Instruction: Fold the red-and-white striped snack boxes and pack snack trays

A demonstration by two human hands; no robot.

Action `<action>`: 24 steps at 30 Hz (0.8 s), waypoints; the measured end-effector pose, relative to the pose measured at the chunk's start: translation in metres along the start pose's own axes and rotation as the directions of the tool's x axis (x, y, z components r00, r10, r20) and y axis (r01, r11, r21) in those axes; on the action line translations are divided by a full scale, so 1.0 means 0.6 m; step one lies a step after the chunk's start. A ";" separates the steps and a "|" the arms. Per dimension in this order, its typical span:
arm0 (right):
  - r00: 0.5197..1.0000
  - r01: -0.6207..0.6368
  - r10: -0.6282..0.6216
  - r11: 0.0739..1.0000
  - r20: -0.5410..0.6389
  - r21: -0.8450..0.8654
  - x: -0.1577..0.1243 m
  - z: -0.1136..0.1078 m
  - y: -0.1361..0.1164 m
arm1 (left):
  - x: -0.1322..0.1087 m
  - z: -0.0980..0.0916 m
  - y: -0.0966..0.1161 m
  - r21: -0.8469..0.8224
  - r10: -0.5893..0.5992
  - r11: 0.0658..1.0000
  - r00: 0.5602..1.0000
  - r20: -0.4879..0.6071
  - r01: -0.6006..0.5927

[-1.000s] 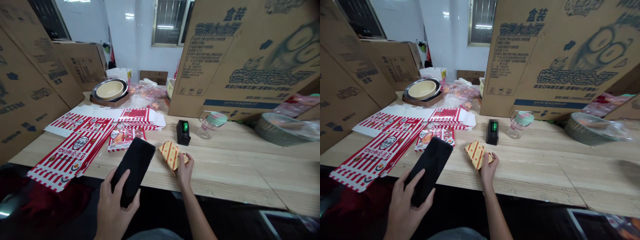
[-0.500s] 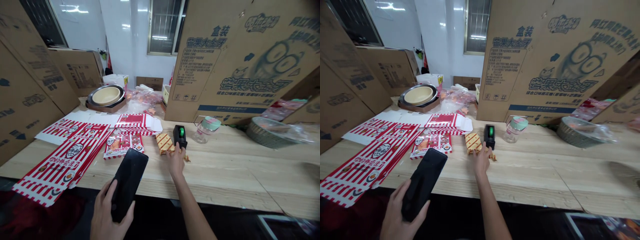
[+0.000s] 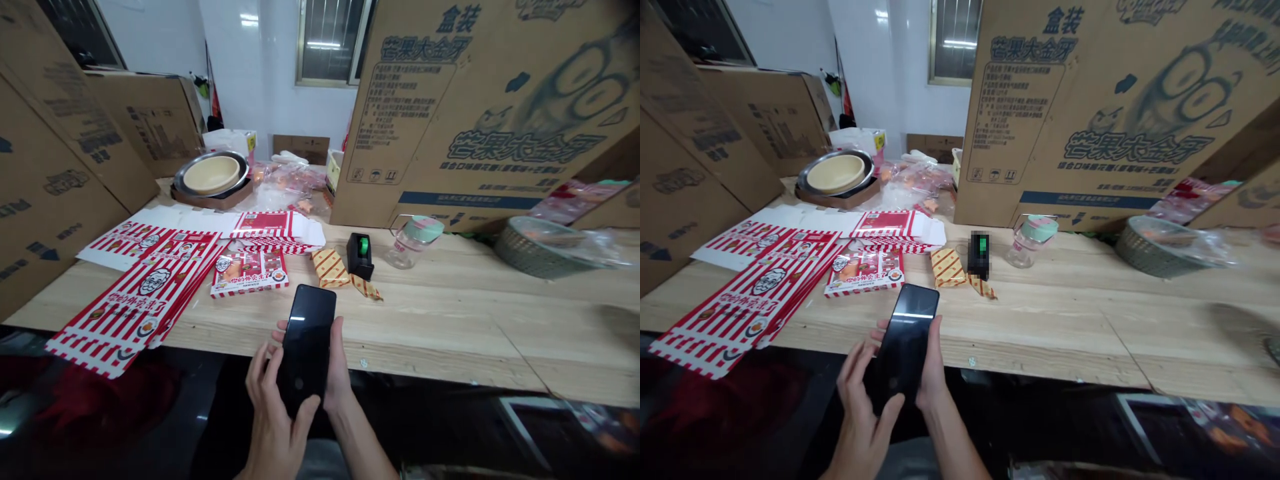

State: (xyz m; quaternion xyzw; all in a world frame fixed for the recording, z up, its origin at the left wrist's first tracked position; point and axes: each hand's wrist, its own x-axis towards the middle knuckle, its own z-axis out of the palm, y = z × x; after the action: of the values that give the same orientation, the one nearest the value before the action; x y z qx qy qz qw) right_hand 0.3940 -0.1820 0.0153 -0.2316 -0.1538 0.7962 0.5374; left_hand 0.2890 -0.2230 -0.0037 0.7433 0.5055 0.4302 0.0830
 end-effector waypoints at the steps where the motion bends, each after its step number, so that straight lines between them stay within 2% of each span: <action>1: 1.000 -0.001 0.001 1.000 0.002 0.004 -0.003 -0.004 -0.008 | 0.001 -0.004 -0.003 0.027 0.047 0.999 0.998 -0.029 -0.046; 3: 1.000 0.007 -0.007 1.000 0.017 0.001 -0.011 -0.010 -0.019 | 0.007 -0.013 -0.008 0.089 0.168 0.983 0.984 -0.055 -0.163; 6: 0.997 0.032 -0.032 0.999 0.072 -0.001 -0.019 -0.011 -0.025 | 0.017 -0.017 -0.011 0.148 0.280 0.949 0.960 0.001 -0.277; 10: 0.992 0.039 -0.040 0.999 0.121 0.013 -0.024 0.000 -0.022 | 0.017 -0.011 -0.005 0.158 0.319 0.935 0.947 0.016 -0.318; 17: 0.994 0.032 -0.034 0.999 0.099 0.021 -0.028 0.011 -0.025 | 0.013 -0.012 0.000 0.123 0.338 0.931 0.938 0.073 -0.345; 19: 0.992 0.045 -0.046 0.999 0.114 0.010 -0.033 0.015 -0.029 | 0.012 -0.017 -0.002 0.082 0.349 0.933 0.937 0.028 -0.351; 21: 0.989 0.076 -0.075 0.997 0.129 -0.001 -0.038 0.023 -0.033 | 0.010 -0.021 -0.004 0.048 0.374 0.927 0.923 -0.094 -0.371; 24: 0.979 0.159 -0.155 0.987 0.131 -0.019 -0.051 0.041 -0.041 | 0.014 -0.015 0.002 0.059 0.392 0.917 0.861 -0.322 -0.395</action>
State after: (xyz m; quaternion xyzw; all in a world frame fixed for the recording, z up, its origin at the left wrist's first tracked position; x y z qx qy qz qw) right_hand 0.4099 -0.2007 0.0543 -0.1745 -0.2176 0.7623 0.5841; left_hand 0.2843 -0.2198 0.0075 0.7484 0.3479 0.5577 -0.0884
